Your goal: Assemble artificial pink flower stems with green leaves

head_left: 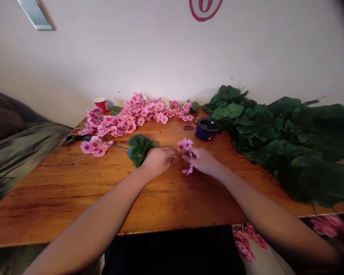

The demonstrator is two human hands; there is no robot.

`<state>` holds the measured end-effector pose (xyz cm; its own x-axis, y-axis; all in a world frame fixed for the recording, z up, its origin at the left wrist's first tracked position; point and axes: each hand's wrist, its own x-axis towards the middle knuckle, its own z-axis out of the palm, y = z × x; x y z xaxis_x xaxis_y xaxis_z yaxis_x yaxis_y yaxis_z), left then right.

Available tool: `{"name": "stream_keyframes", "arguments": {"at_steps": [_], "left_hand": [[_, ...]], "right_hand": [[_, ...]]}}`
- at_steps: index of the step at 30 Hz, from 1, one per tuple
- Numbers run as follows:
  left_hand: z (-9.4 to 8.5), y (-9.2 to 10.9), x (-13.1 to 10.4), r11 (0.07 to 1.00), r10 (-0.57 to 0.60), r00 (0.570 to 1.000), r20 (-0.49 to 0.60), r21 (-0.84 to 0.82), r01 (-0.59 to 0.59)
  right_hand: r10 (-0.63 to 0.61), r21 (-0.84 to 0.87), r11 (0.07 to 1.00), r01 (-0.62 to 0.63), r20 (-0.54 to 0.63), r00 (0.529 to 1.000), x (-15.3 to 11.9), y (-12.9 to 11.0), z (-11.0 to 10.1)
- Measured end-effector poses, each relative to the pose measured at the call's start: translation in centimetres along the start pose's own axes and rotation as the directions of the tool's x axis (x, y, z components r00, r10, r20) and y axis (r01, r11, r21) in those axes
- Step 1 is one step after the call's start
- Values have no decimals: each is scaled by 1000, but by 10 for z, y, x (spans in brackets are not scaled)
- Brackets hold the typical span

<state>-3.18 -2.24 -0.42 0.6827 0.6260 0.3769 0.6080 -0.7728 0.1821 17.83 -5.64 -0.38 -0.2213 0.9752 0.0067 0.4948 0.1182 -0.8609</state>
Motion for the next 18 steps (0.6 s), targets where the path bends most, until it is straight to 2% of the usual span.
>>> {"name": "stream_keyframes", "arguments": {"at_steps": [4, 7, 10, 12, 15, 18], "left_hand": [[1, 4, 0, 999, -31, 999, 44, 20, 30], [-3, 3, 2, 999, -25, 997, 76, -41, 28], [-9, -3, 4, 991, 49, 993, 112, -131, -34], [-13, -8, 4, 990, 72, 988, 133, -130, -55], [-15, -12, 2, 997, 48, 986, 157, -67, -38], [-11, -15, -1, 997, 30, 991, 128, -72, -21]], "right_hand": [[30, -43, 999, -27, 78, 996, 3, 7, -1], [-14, -116, 993, 24, 89, 996, 5, 10, -2], [-28, -132, 991, 37, 71, 997, 7, 11, -1], [-19, -115, 993, 25, 46, 999, 8, 11, 0], [-27, -106, 994, 29, 18, 999, 8, 11, 1], [-83, -150, 985, 82, 4, 997, 7, 12, 1]]}}
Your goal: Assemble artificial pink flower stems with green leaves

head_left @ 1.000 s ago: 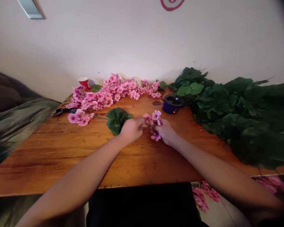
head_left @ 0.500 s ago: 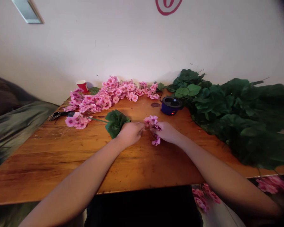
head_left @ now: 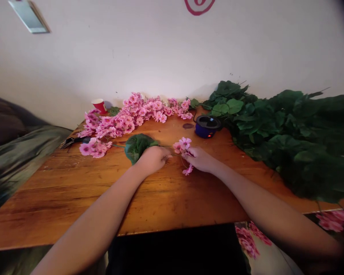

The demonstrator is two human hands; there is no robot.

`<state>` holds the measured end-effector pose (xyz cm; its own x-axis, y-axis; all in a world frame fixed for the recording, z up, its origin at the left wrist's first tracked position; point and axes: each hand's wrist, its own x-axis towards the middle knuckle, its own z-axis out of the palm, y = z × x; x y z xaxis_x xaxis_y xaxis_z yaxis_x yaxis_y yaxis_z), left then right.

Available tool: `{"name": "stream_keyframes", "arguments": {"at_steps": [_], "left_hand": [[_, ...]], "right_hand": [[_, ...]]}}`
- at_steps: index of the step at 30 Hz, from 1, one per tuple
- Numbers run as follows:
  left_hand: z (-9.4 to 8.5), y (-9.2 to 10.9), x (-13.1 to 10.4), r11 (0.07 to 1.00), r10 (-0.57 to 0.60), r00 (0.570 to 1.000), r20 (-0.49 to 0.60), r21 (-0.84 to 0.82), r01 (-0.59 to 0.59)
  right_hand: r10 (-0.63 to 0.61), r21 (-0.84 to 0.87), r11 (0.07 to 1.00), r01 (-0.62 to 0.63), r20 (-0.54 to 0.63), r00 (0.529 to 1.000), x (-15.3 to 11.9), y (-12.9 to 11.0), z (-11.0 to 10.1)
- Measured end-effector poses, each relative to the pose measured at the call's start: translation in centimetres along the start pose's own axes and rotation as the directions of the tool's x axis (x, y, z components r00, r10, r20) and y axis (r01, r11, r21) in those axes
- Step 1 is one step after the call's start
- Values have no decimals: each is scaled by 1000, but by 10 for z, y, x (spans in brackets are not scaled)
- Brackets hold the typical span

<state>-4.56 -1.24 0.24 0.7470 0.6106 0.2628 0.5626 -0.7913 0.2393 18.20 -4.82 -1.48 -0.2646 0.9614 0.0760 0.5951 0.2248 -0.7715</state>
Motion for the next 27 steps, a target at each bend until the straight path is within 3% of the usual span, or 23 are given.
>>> {"name": "stream_keyframes", "arguments": {"at_steps": [5, 13, 20, 27], "left_hand": [[12, -7, 1, 999, -1, 1000, -28, -48, 0], [22, -14, 3, 980, -71, 997, -30, -187, 64], [23, -12, 6, 963, -105, 994, 5, -247, 103], [25, -14, 6, 962, -104, 995, 5, -253, 102]], "right_hand": [[-19, -43, 999, 21, 36, 999, -1, 5, 6], [-75, 52, 995, 82, -128, 989, 1, 15, 23], [-164, -155, 976, 155, -43, 986, 2, 7, 21], [-185, -264, 952, 157, -84, 979, 6, 6, 26]]}}
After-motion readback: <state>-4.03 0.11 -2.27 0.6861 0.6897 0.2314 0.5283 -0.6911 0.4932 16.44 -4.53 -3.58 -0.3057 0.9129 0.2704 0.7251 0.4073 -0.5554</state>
